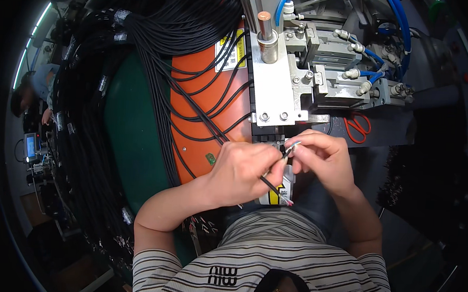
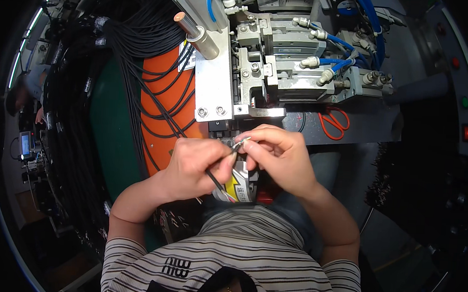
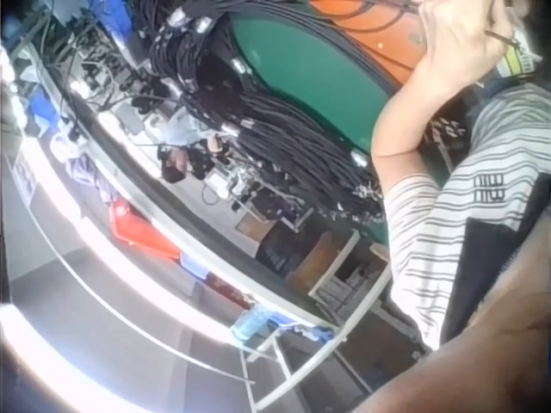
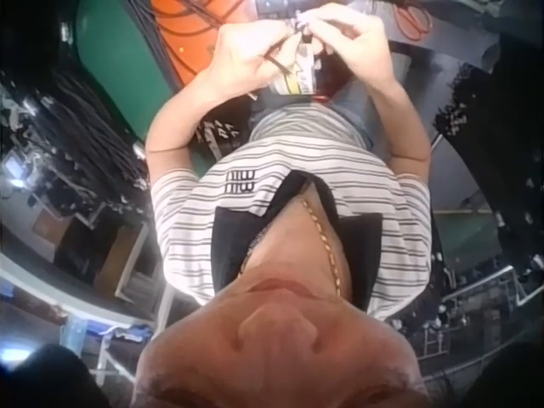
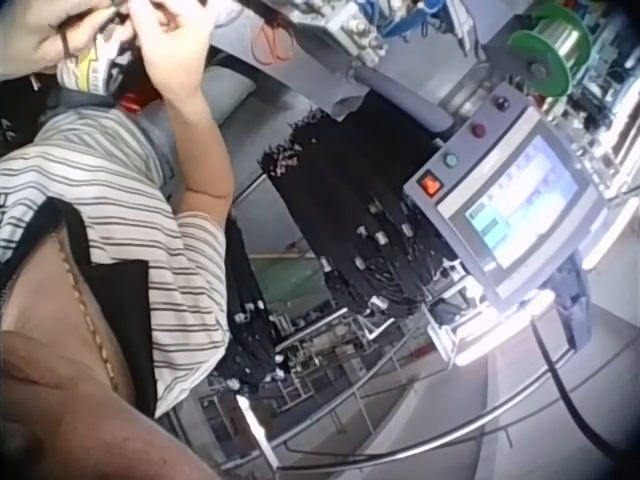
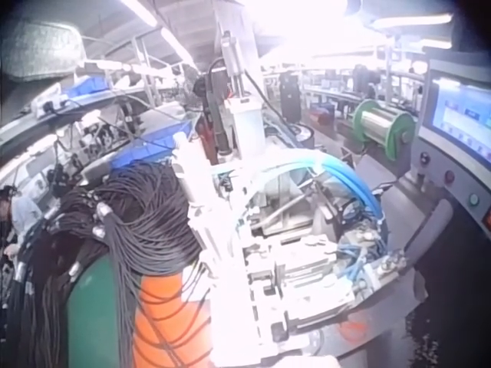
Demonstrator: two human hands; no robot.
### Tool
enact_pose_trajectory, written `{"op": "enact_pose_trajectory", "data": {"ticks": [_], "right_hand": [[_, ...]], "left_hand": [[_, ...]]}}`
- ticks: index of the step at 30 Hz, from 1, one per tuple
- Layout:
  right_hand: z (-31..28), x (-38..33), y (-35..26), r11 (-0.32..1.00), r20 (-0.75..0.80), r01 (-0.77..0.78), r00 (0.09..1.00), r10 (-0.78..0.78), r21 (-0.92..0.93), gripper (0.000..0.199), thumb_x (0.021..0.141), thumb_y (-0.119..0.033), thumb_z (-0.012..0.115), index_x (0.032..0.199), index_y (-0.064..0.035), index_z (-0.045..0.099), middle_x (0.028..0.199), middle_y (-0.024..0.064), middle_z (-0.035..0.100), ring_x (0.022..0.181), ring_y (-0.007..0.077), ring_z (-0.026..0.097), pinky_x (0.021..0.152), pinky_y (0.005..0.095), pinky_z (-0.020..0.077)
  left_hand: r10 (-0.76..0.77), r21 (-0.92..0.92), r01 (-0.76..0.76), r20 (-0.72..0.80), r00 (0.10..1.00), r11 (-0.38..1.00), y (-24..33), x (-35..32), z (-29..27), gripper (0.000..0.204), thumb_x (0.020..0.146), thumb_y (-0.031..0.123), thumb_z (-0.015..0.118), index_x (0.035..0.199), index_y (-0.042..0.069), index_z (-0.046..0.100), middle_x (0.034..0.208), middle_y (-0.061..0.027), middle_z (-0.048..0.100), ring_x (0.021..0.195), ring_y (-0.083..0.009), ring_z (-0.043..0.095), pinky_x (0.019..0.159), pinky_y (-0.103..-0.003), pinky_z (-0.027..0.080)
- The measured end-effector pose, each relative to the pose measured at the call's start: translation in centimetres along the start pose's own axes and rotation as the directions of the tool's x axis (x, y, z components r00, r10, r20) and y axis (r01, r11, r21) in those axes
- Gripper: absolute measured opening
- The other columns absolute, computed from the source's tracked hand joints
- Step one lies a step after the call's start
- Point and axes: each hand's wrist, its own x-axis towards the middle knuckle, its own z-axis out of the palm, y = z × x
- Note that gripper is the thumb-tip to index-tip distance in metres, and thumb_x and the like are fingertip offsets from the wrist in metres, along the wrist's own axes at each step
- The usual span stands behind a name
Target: Assembling multi-pin electrical connectors by manually inserting individual wires into a connector housing at a factory workstation.
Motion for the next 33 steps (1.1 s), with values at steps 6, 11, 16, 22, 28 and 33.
{"op": "enact_pose_trajectory", "data": {"ticks": [6,11,16,22,28,33], "right_hand": [[0.6,0.4,-0.9,0.455,0.126,0.307,0.914,-0.385,-0.836,0.005,0.08,-0.002,0.067,0.081,0.0009,0.063,0.075,0.0098,0.061,0.056,0.0216,0.06,0.049,0.0317,0.0455],[0.6,0.3,-0.9,0.425,0.133,0.284,0.928,-0.349,-0.86,0.005,0.078,-0.002,0.067,0.078,-0.0004,0.062,0.073,0.0096,0.059,0.056,0.0284,0.059,0.051,0.0362,0.0463],[0.7,0.4,-0.2,0.427,0.108,0.278,0.919,-0.38,-0.86,0.005,0.078,-0.002,0.067,0.08,-0.0001,0.062,0.074,0.0098,0.059,0.057,0.0279,0.059,0.051,0.0362,0.0461],[1.1,0.5,-0.5,0.347,0.151,0.294,0.911,-0.384,-0.891,0.006,0.079,-0.002,0.067,0.083,0.0001,0.063,0.076,0.0102,0.059,0.057,0.0284,0.06,0.051,0.0369,0.0463],[0.1,0.9,-1.1,0.297,0.224,0.293,0.943,-0.245,-0.909,0.01,0.08,-0.001,0.067,0.088,-0.0005,0.063,0.079,0.0106,0.061,0.057,0.0284,0.061,0.05,0.0361,0.0465],[0.3,0.9,-0.2,0.433,0.096,0.293,0.902,-0.421,-0.853,0.008,0.079,-0.001,0.069,0.086,-0.0002,0.064,0.077,0.011,0.062,0.055,0.0265,0.06,0.049,0.0332,0.0463]], "left_hand": [[0.2,0.402,-0.185,0.005,0.98,0.897,0.3,-0.4,0.1,0.023,0.074,0.002,0.068,0.097,-0.001,0.064,0.075,-0.007,0.057,0.058,-0.0215,0.059,0.052,-0.032,0.048],[0.136,0.407,-0.145,0.053,0.989,0.902,-0.2,-0.9,-0.2,0.047,0.068,0.006,0.07,0.114,-0.002,0.063,0.093,-0.01,0.058,0.073,-0.0235,0.062,0.059,-0.033,0.051],[0.126,0.401,-0.136,0.053,0.991,0.906,0.0,-0.7,-0.1,0.05,0.065,0.005,0.069,0.114,-0.002,0.063,0.09,-0.0095,0.057,0.072,-0.0232,0.061,0.058,-0.033,0.05],[0.16,0.48,-0.213,0.148,0.976,0.851,0.4,-0.6,-0.5,0.05,0.069,0.008,0.065,0.118,-0.002,0.063,0.082,-0.0074,0.049,0.069,-0.0213,0.056,0.055,-0.032,0.047],[0.155,0.539,-0.257,0.227,0.961,0.802,1.1,0.3,-0.8,0.048,0.072,0.009,0.062,0.119,-0.001,0.063,0.082,-0.0068,0.047,0.07,-0.0204,0.054,0.055,-0.031,0.046],[0.152,0.548,-0.259,0.233,0.96,0.796,1.1,0.8,-0.8,0.043,0.074,0.008,0.061,0.116,-0.002,0.063,0.084,-0.0073,0.048,0.071,-0.0205,0.055,0.057,-0.032,0.048]]}}
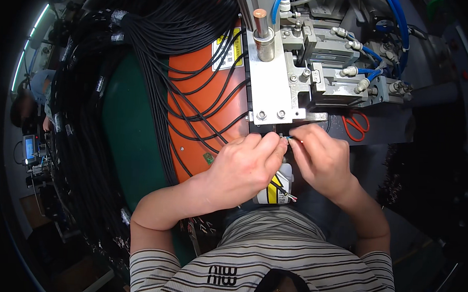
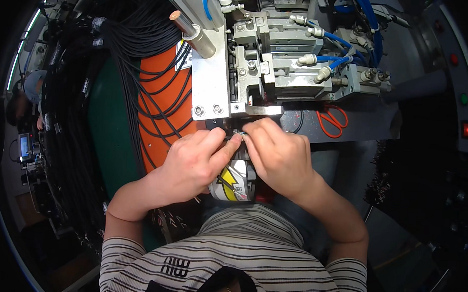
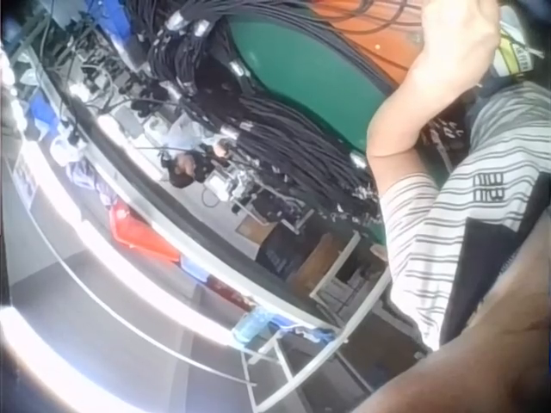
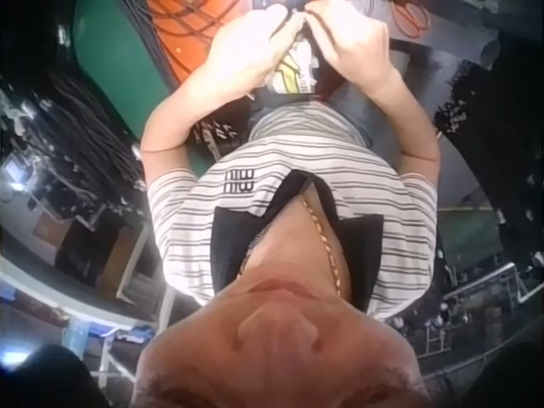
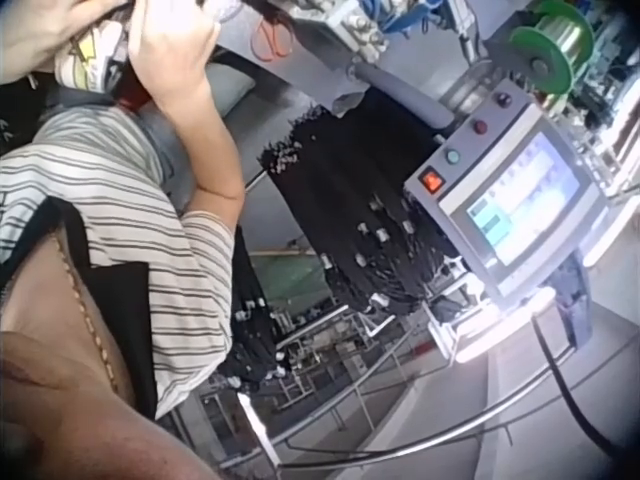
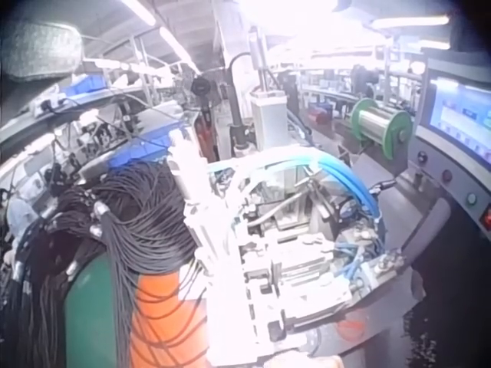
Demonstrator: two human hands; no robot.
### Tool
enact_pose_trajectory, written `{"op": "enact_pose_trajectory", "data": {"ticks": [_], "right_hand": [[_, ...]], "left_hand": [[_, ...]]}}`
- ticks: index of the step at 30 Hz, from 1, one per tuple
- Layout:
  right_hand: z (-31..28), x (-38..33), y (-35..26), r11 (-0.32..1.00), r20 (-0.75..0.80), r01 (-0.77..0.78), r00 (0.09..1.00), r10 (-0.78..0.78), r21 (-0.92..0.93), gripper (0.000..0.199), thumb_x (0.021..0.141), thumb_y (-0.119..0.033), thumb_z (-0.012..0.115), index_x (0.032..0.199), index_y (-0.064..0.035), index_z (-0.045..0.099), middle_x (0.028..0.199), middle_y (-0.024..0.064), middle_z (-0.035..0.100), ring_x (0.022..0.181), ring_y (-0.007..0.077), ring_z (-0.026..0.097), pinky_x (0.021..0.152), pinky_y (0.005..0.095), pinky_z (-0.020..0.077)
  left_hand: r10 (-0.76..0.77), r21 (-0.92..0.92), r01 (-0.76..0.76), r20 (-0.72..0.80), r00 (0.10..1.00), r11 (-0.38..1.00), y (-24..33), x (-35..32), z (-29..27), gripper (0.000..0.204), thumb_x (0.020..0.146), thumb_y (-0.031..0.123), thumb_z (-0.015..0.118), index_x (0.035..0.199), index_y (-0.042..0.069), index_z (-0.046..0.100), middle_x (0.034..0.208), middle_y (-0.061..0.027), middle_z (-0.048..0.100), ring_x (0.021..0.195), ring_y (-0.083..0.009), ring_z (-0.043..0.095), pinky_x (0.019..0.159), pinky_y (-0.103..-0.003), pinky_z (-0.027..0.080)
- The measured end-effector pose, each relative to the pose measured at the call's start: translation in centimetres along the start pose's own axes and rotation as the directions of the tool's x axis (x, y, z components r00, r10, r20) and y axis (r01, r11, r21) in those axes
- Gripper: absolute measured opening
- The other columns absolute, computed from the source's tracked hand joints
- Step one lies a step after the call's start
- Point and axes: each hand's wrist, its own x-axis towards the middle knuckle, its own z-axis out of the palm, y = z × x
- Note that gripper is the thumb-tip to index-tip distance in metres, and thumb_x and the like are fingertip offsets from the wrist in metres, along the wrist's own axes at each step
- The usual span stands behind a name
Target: Assembling multi-pin electrical connectors by manually inserting individual wires into a connector housing at a factory workstation.
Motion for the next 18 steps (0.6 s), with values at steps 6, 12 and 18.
{"op": "enact_pose_trajectory", "data": {"ticks": [6,12,18], "right_hand": [[-0.1,0.4,0.6,0.919,0.179,-0.267,0.959,0.221,0.291,0.006,0.082,-0.001,0.068,0.082,0.0025,0.063,0.068,0.0061,0.061,0.051,0.0102,0.055,0.046,0.0243,0.041],[0.3,-0.4,1.0,0.87,0.172,-0.329,0.943,0.284,0.368,0.006,0.082,0.0,0.067,0.086,0.0033,0.065,0.067,0.0015,0.059,0.053,0.0029,0.05,0.047,0.0198,0.0369],[-1.5,-0.7,-1.8,0.843,0.174,-0.259,0.965,0.199,0.471,0.016,0.08,0.004,0.068,0.095,0.0016,0.068,0.077,0.0019,0.063,0.055,0.0023,0.051,0.048,0.0188,0.0373]], "left_hand": [[-0.07,-0.03,0.07,-0.014,0.997,0.997,-0.2,-0.5,0.1,0.036,0.075,0.004,0.062,0.111,-0.001,0.064,0.089,-0.0088,0.054,0.076,-0.0224,0.058,0.06,-0.034,0.05],[-0.174,-0.229,0.125,-0.206,0.963,0.965,-2.3,-3.3,0.6,0.038,0.069,-0.003,0.067,0.107,-0.001,0.066,0.089,-0.0097,0.059,0.077,-0.0248,0.059,0.063,-0.037,0.049],[-0.348,-0.186,0.315,-0.189,0.918,0.931,-2.4,-3.6,0.9,0.026,0.076,0.001,0.07,0.101,0.001,0.063,0.08,-0.0096,0.06,0.067,-0.0257,0.063,0.057,-0.036,0.05]]}}
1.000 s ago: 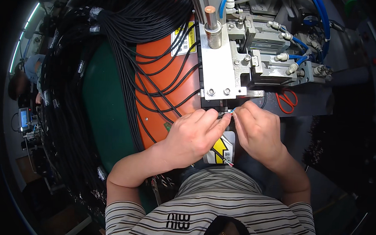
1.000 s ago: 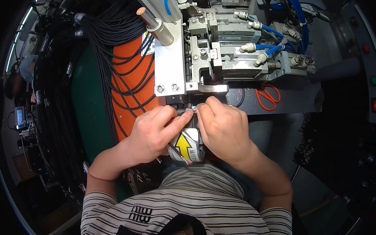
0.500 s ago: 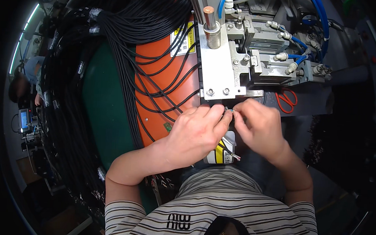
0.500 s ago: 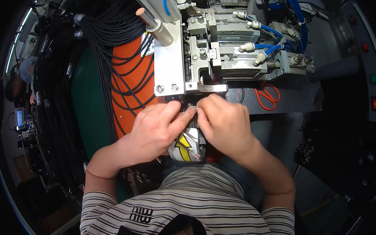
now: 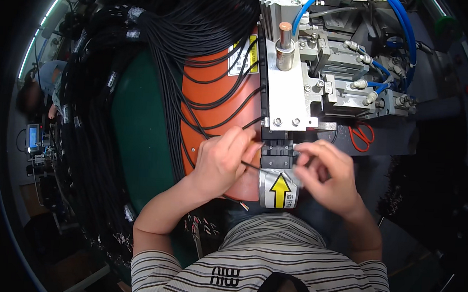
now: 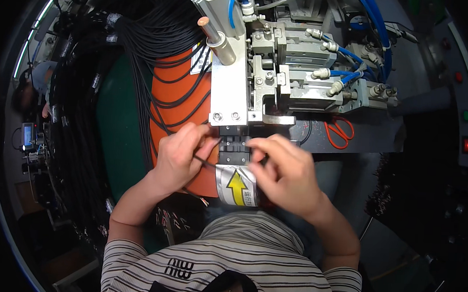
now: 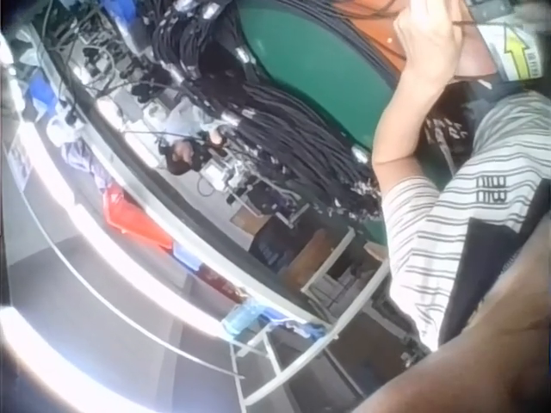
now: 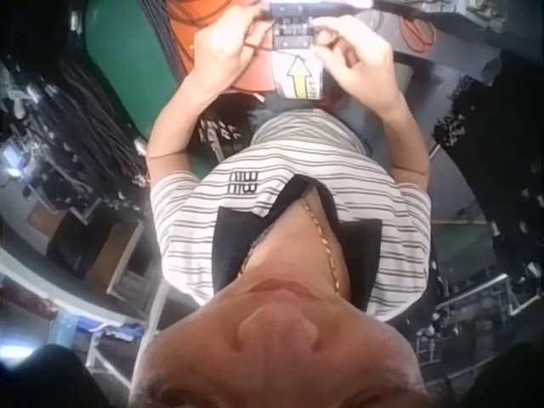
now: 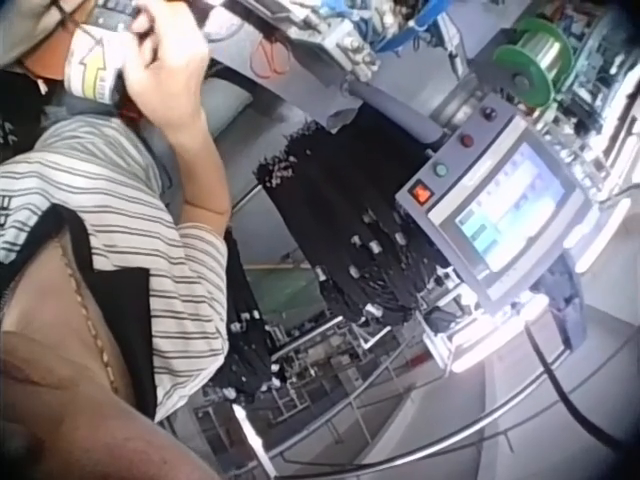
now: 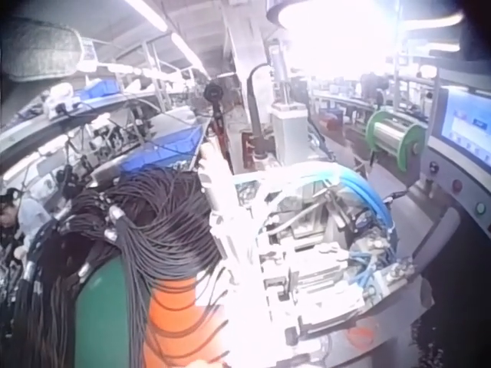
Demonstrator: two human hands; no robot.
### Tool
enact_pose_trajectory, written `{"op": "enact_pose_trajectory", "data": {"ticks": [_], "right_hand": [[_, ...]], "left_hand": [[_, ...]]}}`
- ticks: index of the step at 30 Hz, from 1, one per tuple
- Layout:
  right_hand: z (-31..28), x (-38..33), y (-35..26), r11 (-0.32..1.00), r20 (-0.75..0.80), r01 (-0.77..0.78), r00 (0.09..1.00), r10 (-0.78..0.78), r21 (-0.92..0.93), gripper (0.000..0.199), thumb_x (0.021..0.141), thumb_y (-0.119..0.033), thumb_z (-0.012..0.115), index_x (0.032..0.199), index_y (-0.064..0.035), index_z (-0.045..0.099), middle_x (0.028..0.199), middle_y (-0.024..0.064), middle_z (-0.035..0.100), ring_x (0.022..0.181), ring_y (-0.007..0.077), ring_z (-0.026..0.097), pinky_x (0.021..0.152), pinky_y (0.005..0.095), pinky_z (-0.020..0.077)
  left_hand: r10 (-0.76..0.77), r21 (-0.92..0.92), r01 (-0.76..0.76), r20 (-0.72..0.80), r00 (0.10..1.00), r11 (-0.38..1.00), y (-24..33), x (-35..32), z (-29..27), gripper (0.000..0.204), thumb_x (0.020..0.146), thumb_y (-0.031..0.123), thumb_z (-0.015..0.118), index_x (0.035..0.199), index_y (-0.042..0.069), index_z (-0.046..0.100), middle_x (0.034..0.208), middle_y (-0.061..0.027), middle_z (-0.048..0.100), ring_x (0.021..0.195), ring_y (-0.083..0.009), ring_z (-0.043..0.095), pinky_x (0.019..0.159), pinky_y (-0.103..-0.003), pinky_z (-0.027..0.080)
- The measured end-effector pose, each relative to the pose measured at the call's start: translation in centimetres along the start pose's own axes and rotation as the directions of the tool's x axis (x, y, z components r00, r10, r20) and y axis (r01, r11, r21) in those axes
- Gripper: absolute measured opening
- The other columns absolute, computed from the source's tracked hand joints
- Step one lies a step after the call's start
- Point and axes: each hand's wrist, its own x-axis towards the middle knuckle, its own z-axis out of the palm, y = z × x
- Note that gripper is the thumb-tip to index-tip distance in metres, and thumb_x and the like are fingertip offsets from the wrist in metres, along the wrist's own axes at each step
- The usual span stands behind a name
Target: Assembling multi-pin electrical connectors by manually inserting individual wires into a connector housing at a factory workstation.
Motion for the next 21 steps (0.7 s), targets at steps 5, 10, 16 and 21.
{"op": "enact_pose_trajectory", "data": {"ticks": [5,10,16,21], "right_hand": [[1.5,-0.4,0.2,0.971,-0.071,0.185,0.982,-0.176,0.148,0.02,0.08,0.01,0.066,0.099,0.0029,0.068,0.087,0.0084,0.066,0.06,0.0061,0.057,0.052,0.0179,0.0413],[1.7,-0.1,1.1,0.985,-0.13,0.147,0.982,-0.134,0.09,0.017,0.085,0.009,0.063,0.101,0.0045,0.067,0.088,0.0095,0.067,0.059,0.0068,0.059,0.051,0.0179,0.0418],[0.9,0.0,1.2,0.692,0.026,-0.231,0.956,0.293,0.684,0.015,0.092,0.0,0.06,0.106,0.0044,0.064,0.082,0.0072,0.064,0.054,0.0069,0.055,0.048,0.0179,0.0404],[-0.4,0.5,2.2,0.278,0.379,-0.475,0.863,0.334,0.835,0.011,0.093,-0.004,0.062,0.101,0.004,0.061,0.076,0.0039,0.06,0.052,0.0053,0.051,0.047,0.0176,0.0384]], "left_hand": [[0.007,-0.15,-0.004,0.021,1.0,0.989,0.3,0.6,-0.3,0.022,0.082,0.003,0.071,0.101,0.0,0.061,0.076,-0.0104,0.063,0.061,-0.0229,0.064,0.053,-0.033,0.05],[0.068,-0.486,0.001,0.125,0.99,0.874,1.7,1.5,-0.7,0.019,0.083,0.0,0.07,0.101,-0.004,0.067,0.079,-0.0128,0.066,0.065,-0.0199,0.064,0.056,-0.028,0.049],[-0.046,-0.548,0.144,0.188,0.981,0.824,2.2,1.9,0.0,0.016,0.083,0.0,0.07,0.098,-0.004,0.067,0.08,-0.0125,0.066,0.065,-0.0195,0.064,0.055,-0.027,0.049],[0.114,-0.455,-0.066,0.079,0.99,0.888,2.2,1.9,0.8,0.018,0.081,-0.001,0.07,0.099,-0.003,0.067,0.08,-0.0123,0.066,0.063,-0.0221,0.064,0.054,-0.028,0.049]]}}
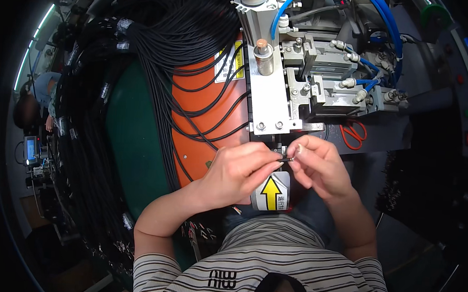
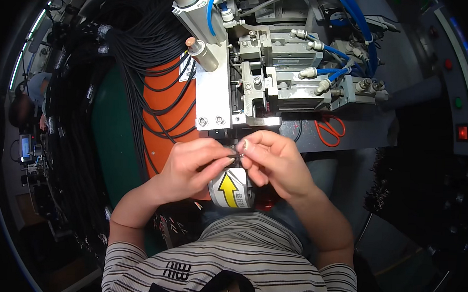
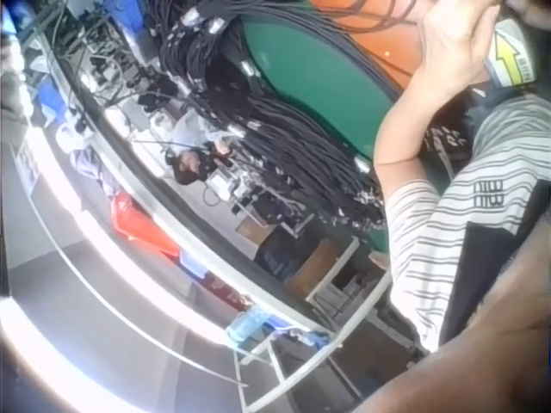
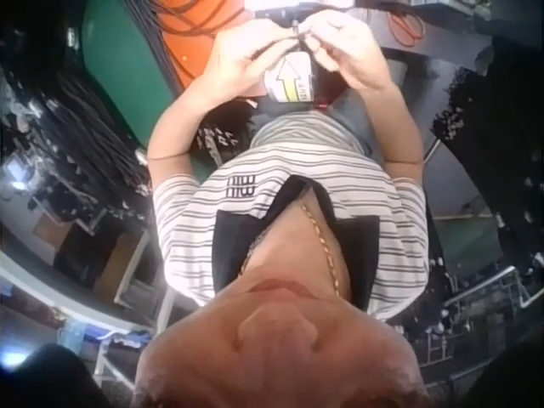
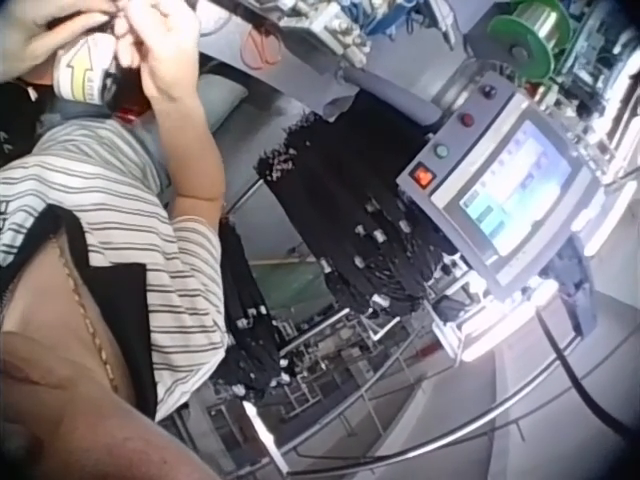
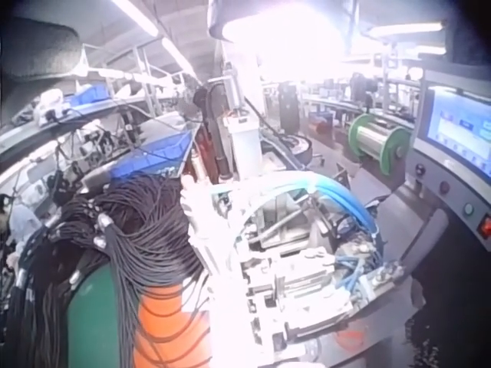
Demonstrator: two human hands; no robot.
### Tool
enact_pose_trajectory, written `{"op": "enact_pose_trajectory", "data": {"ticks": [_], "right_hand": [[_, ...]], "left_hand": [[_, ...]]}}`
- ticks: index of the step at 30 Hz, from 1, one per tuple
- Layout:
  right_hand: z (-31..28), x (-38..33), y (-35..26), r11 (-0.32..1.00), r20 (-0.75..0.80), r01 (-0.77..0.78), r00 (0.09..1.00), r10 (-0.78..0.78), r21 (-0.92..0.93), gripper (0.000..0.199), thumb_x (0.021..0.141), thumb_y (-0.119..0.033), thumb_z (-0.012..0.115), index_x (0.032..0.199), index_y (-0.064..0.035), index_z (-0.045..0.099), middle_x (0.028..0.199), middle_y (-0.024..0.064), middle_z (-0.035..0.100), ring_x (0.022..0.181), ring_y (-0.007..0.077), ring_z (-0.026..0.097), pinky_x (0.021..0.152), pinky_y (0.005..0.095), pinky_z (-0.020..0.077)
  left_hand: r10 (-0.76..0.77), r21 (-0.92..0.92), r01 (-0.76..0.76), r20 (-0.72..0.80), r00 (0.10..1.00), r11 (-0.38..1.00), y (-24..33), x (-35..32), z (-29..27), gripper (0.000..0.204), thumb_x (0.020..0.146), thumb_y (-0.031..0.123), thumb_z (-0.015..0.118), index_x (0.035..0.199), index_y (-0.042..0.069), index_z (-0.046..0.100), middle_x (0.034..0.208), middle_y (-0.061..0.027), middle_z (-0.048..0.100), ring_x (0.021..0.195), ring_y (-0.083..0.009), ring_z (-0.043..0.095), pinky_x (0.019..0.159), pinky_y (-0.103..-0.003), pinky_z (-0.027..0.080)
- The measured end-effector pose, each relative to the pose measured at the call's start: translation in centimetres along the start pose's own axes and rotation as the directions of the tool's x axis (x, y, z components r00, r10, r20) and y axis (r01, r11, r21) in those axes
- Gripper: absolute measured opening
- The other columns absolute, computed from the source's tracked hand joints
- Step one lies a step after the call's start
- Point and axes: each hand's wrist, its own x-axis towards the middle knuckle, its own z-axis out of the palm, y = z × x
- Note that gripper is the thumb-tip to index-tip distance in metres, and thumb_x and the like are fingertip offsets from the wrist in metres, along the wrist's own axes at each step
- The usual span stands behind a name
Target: Assembling multi-pin electrical connectors by manually inserting individual wires into a connector housing at a factory workstation.
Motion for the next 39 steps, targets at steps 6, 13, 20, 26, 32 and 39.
{"op": "enact_pose_trajectory", "data": {"ticks": [6,13,20,26,32,39], "right_hand": [[0.7,0.1,1.1,0.898,-0.033,0.21,0.97,-0.241,-0.387,0.01,0.091,-0.002,0.065,0.098,0.0016,0.059,0.078,0.0009,0.059,0.058,0.0022,0.052,0.05,0.016,0.0379],[1.4,-0.4,0.9,0.979,-0.054,0.154,0.985,-0.163,-0.136,0.015,0.093,-0.002,0.06,0.107,0.0047,0.061,0.087,0.0065,0.062,0.059,0.0067,0.056,0.052,0.0172,0.04],[0.5,-0.1,2.2,0.823,-0.011,0.348,0.919,-0.395,-0.449,0.021,0.093,0.003,0.056,0.112,0.0058,0.063,0.094,0.01,0.065,0.062,0.0118,0.06,0.055,0.0199,0.043],[2.3,0.3,4.3,-0.14,0.4,0.488,0.481,-0.78,-0.861,0.039,0.085,0.009,0.057,0.124,0.0066,0.058,0.107,0.0183,0.06,0.088,0.024,0.064,0.076,0.0327,0.0527],[0.7,0.0,2.5,0.662,0.084,0.491,0.833,-0.546,-0.566,0.027,0.098,-0.009,0.051,0.115,0.0079,0.062,0.105,0.0138,0.061,0.086,0.0179,0.062,0.076,0.0297,0.049],[-0.2,0.6,1.6,0.981,0.065,0.194,0.979,-0.193,-0.016,0.023,0.098,-0.008,0.056,0.114,0.0054,0.064,0.097,0.0116,0.063,0.078,0.0146,0.062,0.062,0.0238,0.047]], "left_hand": [[0.271,0.315,-0.234,-0.078,0.959,0.92,-0.3,0.1,0.5,0.026,0.074,-0.002,0.073,0.1,-0.001,0.066,0.08,-0.0096,0.066,0.061,-0.0214,0.064,0.05,-0.029,0.048],[0.309,0.353,-0.25,-0.121,0.943,0.902,0.0,0.2,0.5,0.029,0.073,-0.001,0.074,0.101,-0.002,0.066,0.078,-0.0095,0.066,0.058,-0.0205,0.063,0.048,-0.029,0.046],[0.172,0.381,-0.147,-0.03,0.985,0.913,0.9,0.1,0.7,0.019,0.076,-0.002,0.072,0.094,-0.002,0.065,0.069,-0.0078,0.061,0.051,-0.0174,0.059,0.045,-0.029,0.044],[0.01,0.062,-0.003,-0.099,0.995,0.998,0.8,0.1,0.8,0.009,0.08,-0.003,0.067,0.087,-0.001,0.062,0.062,-0.007,0.058,0.047,-0.0167,0.057,0.043,-0.029,0.043],[0.084,0.115,-0.066,-0.153,0.985,0.991,0.3,-0.1,1.0,0.009,0.081,-0.002,0.067,0.088,-0.001,0.062,0.062,-0.0076,0.058,0.047,-0.0168,0.057,0.044,-0.029,0.044],[-0.069,-0.05,0.065,-0.086,0.994,0.997,0.5,0.0,0.7,0.007,0.085,0.0,0.065,0.091,-0.002,0.063,0.065,-0.0079,0.062,0.049,-0.0139,0.058,0.045,-0.027,0.044]]}}
